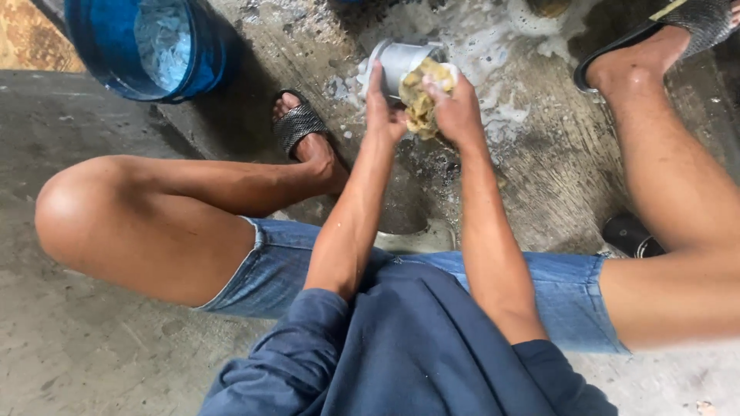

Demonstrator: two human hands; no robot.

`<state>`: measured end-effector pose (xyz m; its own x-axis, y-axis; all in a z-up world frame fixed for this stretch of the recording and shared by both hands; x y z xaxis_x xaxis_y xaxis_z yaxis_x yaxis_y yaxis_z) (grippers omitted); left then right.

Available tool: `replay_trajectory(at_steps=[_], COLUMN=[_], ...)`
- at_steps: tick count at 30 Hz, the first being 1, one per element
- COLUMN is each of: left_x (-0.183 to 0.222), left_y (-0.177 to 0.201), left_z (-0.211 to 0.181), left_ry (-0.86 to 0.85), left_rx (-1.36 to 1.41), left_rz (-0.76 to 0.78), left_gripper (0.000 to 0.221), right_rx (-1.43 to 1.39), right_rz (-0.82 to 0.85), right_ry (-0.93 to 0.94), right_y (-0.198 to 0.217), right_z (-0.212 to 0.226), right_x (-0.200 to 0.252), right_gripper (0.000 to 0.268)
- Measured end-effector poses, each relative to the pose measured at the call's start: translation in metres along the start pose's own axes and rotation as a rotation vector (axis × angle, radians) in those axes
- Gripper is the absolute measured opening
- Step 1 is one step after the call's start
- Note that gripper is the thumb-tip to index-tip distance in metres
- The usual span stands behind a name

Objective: Cleaning a metal mechanical part using a brush and soapy water in buckets.

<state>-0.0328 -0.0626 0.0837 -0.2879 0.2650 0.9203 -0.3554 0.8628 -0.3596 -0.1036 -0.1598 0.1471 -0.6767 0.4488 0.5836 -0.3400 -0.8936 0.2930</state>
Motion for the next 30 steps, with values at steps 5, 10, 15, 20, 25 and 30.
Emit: replay_trajectory(at_steps=[5, 10, 15, 20, 25, 30], left_x=[-0.050, -0.050, -0.050, 0.036, -0.004, -0.004], left_y=[-0.003, -0.020, -0.004, -0.016, -0.009, -0.017], left_z=[0.033, 0.022, 0.015, 0.018, 0.032, 0.033], left_ry=[0.046, 0.066, -0.014, 0.174, 0.115, 0.030], left_rx=[0.088, 0.179, 0.188, 0.220, 0.282, 0.203], left_rz=[0.134, 0.004, 0.005, 0.033, 0.438, 0.385], left_gripper=[0.070, 0.072, 0.050, 0.107, 0.089, 0.089], right_rx=[-0.594, -0.749, -0.929, -1.015, -0.715, 0.005], right_rz=[-0.358, -0.525, -0.622, -0.518, -0.712, -0.738], right_ry=[-0.130, -0.379, -0.528, -0.377, -0.081, 0.151], right_y=[0.033, 0.068, 0.077, 0.081, 0.111, 0.094], right_z=[-0.036, -0.076, -0.099, -0.077, -0.065, -0.037], right_x=[-0.009, -0.013, -0.027, -0.019, 0.003, 0.049], right_gripper=[0.025, 0.051, 0.061, 0.044, 0.052, 0.048])
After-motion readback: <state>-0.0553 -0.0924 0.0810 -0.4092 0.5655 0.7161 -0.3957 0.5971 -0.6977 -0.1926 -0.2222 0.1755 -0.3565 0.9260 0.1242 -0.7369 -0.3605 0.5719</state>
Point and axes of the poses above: each hand's wrist, its own x-axis away from the middle knuckle, its own y-axis out of the back of the hand, z = x × y, the point moved 2 cm from there along -x, towards the middle knuckle, and after that the axes turned 2 degrees about y, right-handed, at the moved point
